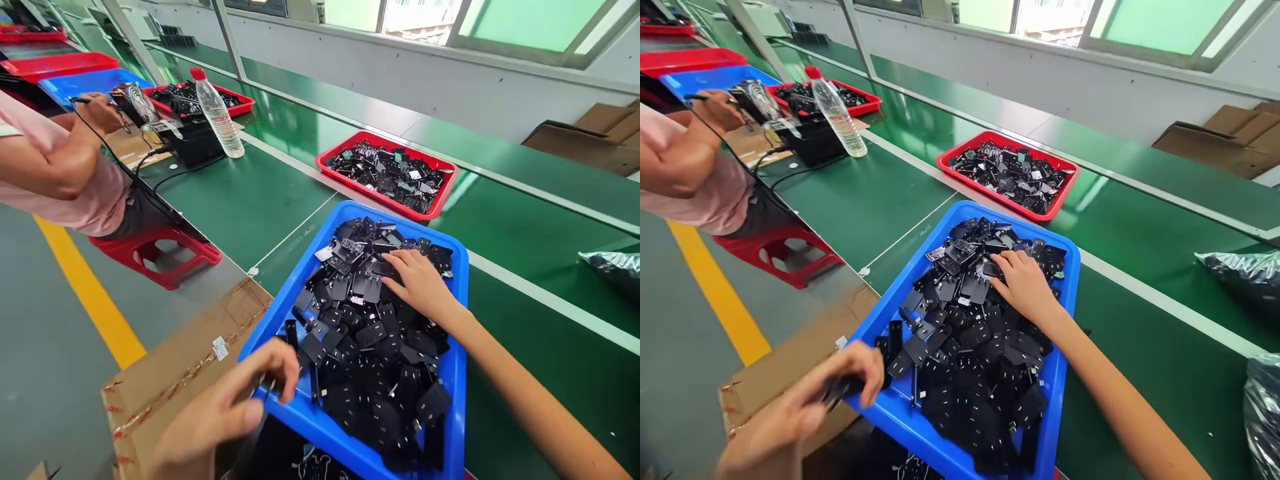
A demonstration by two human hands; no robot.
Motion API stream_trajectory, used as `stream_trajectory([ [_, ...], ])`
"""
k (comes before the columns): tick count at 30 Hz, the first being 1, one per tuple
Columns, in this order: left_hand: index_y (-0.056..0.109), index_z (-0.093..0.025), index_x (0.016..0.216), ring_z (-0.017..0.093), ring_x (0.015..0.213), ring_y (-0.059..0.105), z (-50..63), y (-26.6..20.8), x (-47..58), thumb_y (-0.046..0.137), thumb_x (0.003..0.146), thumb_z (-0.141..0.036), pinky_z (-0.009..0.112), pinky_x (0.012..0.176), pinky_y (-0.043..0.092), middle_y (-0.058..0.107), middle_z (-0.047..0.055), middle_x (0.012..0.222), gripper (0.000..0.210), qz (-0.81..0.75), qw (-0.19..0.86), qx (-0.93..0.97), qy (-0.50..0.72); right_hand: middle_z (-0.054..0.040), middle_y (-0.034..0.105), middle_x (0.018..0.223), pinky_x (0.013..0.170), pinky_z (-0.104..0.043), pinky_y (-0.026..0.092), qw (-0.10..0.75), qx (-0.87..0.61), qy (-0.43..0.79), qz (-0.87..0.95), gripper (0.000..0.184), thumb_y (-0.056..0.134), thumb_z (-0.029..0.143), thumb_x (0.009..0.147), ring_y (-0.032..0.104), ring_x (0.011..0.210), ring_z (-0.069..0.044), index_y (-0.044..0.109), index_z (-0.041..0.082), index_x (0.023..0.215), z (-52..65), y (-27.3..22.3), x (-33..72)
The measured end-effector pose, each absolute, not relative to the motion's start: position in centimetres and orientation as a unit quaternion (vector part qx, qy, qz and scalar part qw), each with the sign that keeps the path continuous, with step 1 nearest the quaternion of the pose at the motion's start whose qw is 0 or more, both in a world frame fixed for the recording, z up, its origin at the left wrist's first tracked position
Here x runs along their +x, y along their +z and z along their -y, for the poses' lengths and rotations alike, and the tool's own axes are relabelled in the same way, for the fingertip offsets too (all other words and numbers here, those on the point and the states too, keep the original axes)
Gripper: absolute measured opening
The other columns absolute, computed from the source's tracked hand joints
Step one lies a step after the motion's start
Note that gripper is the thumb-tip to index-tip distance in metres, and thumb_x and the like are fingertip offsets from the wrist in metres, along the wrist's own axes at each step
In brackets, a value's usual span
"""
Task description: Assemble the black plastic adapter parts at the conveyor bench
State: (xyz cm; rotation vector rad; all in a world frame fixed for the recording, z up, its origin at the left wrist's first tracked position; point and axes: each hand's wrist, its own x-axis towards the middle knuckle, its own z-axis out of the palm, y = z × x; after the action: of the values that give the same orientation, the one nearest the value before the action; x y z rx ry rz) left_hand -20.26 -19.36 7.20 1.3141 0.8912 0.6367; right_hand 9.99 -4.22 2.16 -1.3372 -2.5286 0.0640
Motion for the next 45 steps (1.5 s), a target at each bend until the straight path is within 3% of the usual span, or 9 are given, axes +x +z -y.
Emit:
stream_trajectory([
  [2,0.055,-0.018,0.093,0.015,0.076,0.048,17.3,6.6,-18.2,0.050,0.081,-0.046,0.028,0.073,0.039,0.052,0.004,0.085,0.031,-0.393,0.661,0.504,0.393,-0.0150,0.056,0.114,0.084,-0.043,0.041,0.091,-0.457,0.000,0.885,0.034,0.047,0.030,0.088,0.051,0.100,-0.029,0.054,0.014,0.117,3.8,2.0,8.9],
  [5,0.056,-0.018,0.099,0.017,0.082,0.054,15.6,5.1,-15.1,0.050,0.083,-0.031,0.030,0.073,0.044,0.054,0.005,0.088,0.021,-0.364,0.721,0.369,0.459,-0.0127,0.060,0.099,0.083,-0.040,0.040,0.064,-0.451,0.019,0.890,0.028,0.047,0.030,0.089,0.053,0.093,-0.026,0.058,0.013,0.108,4.3,2.1,8.7],
  [8,0.058,-0.016,0.097,0.021,0.087,0.059,15.5,3.9,-13.6,0.043,0.088,-0.029,0.033,0.075,0.047,0.060,0.007,0.090,0.022,-0.353,0.761,0.263,0.477,-0.0088,0.062,0.088,0.083,-0.039,0.038,0.083,-0.435,0.089,0.892,0.024,0.047,0.033,0.089,0.053,0.088,-0.024,0.061,0.016,0.098,5.7,2.6,9.1],
  [12,0.060,-0.013,0.100,0.025,0.105,0.058,15.9,3.0,-13.9,0.040,0.090,-0.030,0.041,0.097,0.039,0.064,0.014,0.107,0.028,-0.349,0.803,0.151,0.459,-0.0022,0.056,0.068,0.073,-0.033,0.038,0.165,-0.454,0.279,0.830,0.036,0.036,0.034,0.093,0.051,0.070,-0.017,0.058,0.018,0.070,8.3,4.0,8.5],
  [15,0.056,-0.009,0.115,0.027,0.114,0.053,15.8,2.6,-14.1,0.040,0.090,-0.029,0.041,0.103,0.032,0.058,0.017,0.121,0.037,-0.296,0.863,0.101,0.397,-0.0026,0.057,0.075,0.068,-0.029,0.039,0.245,-0.472,0.451,0.718,0.039,0.039,0.040,0.091,0.052,0.073,-0.016,0.059,0.017,0.067,10.2,5.0,7.3],
  [19,0.050,-0.005,0.125,0.028,0.121,0.047,15.6,2.4,-14.0,0.038,0.087,-0.024,0.042,0.103,0.031,0.052,0.019,0.128,0.044,-0.199,0.901,0.112,0.368,-0.0041,0.060,0.092,0.075,-0.031,0.043,0.266,-0.436,0.617,0.599,0.036,0.041,0.043,0.090,0.055,0.084,-0.018,0.067,0.018,0.084,11.9,5.4,6.1],
  [25,0.051,-0.005,0.125,0.029,0.123,0.045,15.9,2.1,-14.2,0.039,0.080,-0.011,0.041,0.100,0.035,0.051,0.019,0.129,0.047,-0.165,0.903,0.157,0.363,-0.0024,0.056,0.114,0.094,-0.034,0.037,0.308,-0.427,0.622,0.579,0.030,0.043,0.039,0.091,0.052,0.105,-0.020,0.069,0.024,0.097,12.9,3.9,5.7],
  [45,0.053,-0.010,0.124,0.026,0.121,0.047,15.9,2.1,-14.0,0.041,0.081,-0.006,0.039,0.099,0.038,0.052,0.016,0.130,0.045,-0.214,0.889,0.191,0.358,-0.0028,0.058,0.121,0.100,-0.039,0.036,0.302,-0.412,0.679,0.528,0.036,0.037,0.040,0.092,0.050,0.112,-0.022,0.065,0.024,0.108,12.5,3.2,6.4],
])
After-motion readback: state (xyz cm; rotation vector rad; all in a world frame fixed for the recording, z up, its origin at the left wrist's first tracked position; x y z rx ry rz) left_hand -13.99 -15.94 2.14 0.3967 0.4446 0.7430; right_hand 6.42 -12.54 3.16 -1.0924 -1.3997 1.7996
